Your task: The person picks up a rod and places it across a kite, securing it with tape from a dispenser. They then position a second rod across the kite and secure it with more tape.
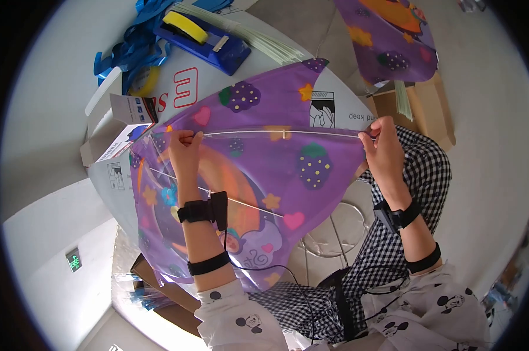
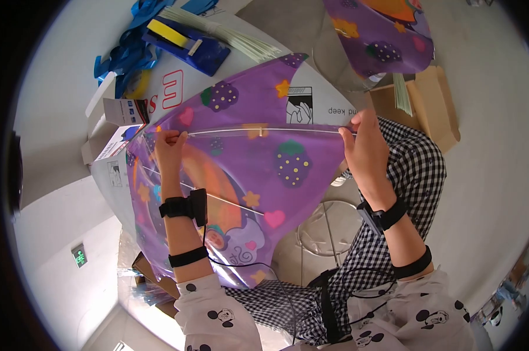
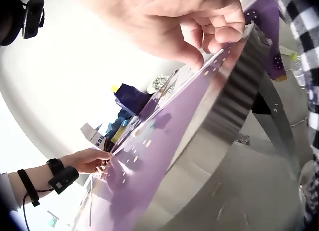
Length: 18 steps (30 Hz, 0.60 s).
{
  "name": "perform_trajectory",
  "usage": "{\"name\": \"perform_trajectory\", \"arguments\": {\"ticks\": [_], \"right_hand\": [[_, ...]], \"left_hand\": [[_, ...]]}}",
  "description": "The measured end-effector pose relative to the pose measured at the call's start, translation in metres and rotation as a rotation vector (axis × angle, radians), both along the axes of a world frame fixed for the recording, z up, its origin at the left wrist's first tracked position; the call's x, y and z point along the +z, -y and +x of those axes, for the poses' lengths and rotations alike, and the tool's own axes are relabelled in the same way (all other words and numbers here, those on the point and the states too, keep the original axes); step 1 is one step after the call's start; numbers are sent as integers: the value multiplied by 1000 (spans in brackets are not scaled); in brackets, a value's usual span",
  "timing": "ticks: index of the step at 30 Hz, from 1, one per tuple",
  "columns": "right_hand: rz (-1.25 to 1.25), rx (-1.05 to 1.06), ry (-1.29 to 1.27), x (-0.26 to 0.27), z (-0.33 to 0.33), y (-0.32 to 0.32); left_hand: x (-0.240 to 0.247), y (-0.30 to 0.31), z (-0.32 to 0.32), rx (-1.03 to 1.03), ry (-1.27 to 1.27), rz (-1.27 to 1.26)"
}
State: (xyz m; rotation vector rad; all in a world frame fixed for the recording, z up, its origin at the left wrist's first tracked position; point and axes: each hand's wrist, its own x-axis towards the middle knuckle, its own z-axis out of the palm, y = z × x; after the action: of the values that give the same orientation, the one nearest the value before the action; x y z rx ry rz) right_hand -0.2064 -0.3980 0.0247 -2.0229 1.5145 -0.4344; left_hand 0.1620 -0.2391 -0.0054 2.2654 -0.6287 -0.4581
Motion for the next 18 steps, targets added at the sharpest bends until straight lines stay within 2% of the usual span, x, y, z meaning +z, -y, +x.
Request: {"name": "perform_trajectory", "arguments": {"ticks": [3, 6, 8, 10, 12, 14, 18], "right_hand": [[-252, 106, -99, 18, 11, -2], [-496, 438, 123, 41, 55, -17], [-377, 593, 393, 42, 106, -36], [-365, 690, 439, 31, 158, -45], [-320, 731, 361, 5, 203, -47], [-375, 725, 360, -8, 233, -49], [-377, 709, 315, -20, 249, -55]], "left_hand": [[-6, -1, 4, -16, -22, -34], [-12, -2, 7, -30, 13, -18], [-13, -1, 5, -12, 21, -26], [-9, -1, 1, 0, 28, -29], [-4, 1, -3, 6, 35, -32], [-2, 3, -4, 42, 26, -1], [6, 4, -9, 78, 3, 67]]}}
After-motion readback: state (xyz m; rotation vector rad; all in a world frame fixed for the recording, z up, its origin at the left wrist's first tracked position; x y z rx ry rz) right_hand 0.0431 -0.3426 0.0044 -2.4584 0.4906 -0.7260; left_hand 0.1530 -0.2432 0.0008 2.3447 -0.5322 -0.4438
